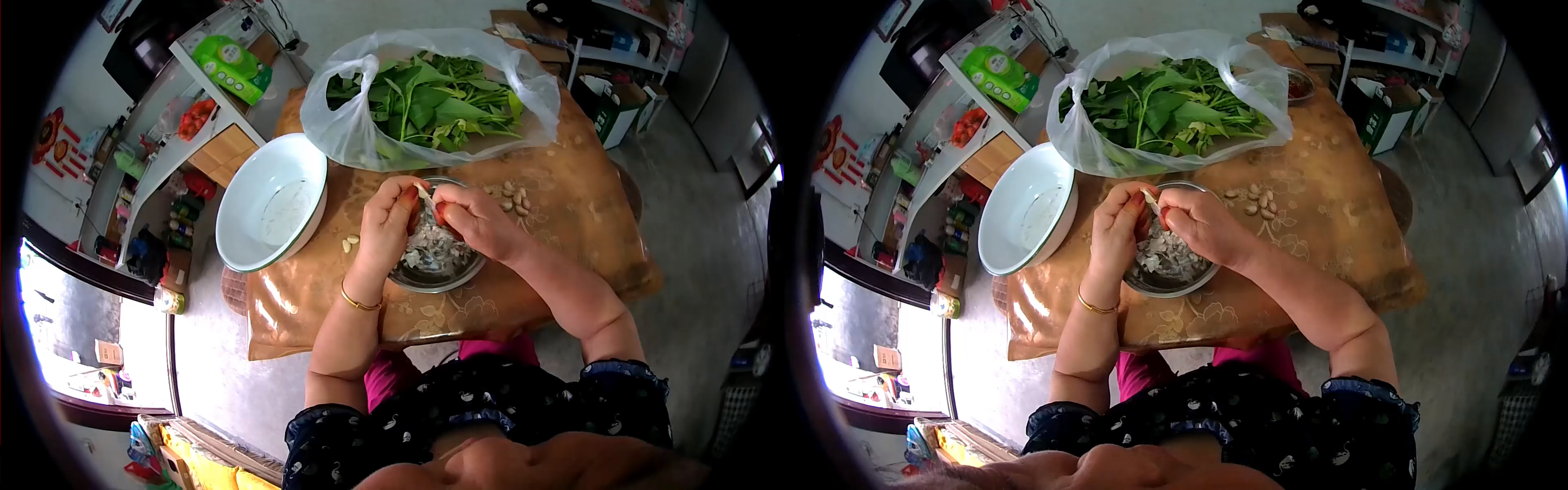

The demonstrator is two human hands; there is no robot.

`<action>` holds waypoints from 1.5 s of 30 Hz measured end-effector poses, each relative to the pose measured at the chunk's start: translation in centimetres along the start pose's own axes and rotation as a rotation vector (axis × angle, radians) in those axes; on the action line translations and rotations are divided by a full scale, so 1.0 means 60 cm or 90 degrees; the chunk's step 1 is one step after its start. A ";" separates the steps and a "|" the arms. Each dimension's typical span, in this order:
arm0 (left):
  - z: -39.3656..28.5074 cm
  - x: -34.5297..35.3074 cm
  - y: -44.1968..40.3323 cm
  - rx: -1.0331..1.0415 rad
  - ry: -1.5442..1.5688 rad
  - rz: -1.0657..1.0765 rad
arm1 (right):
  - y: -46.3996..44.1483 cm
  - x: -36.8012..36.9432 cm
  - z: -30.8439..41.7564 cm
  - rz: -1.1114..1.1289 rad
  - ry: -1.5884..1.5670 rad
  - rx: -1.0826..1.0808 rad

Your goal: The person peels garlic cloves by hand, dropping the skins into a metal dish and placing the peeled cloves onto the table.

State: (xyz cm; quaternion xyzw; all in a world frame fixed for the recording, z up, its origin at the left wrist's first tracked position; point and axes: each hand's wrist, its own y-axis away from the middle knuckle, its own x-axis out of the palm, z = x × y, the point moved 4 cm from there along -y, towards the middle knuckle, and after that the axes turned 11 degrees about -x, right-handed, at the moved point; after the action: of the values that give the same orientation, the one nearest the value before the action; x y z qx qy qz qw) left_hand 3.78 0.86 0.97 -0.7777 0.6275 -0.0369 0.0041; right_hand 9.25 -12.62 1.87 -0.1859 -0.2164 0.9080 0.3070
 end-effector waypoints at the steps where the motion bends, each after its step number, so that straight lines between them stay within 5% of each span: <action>1: 0.001 0.002 0.000 -0.016 0.036 0.008 | 0.000 -0.001 0.000 0.004 -0.002 0.008; 11: 0.006 -0.003 -0.001 -0.100 0.182 0.021 | -0.004 -0.002 -0.003 0.012 0.018 -0.012; 23: -0.008 -0.008 -0.004 0.023 -0.219 -0.055 | -0.009 -0.022 0.001 -0.079 0.224 -0.036; 35: 0.010 0.006 -0.001 -0.025 -0.114 -0.026 | -0.006 -0.013 -0.015 -0.077 0.083 -0.007; 45: 0.011 0.006 -0.001 -0.017 -0.121 -0.018 | -0.007 -0.015 -0.002 -0.091 0.200 -0.084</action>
State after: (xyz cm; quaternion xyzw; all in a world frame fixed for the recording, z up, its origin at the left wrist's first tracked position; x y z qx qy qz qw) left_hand 3.99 0.51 0.30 -0.7866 0.6135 0.0456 0.0531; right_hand 10.19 -12.86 2.17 -0.3291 -0.2378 0.8276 0.3876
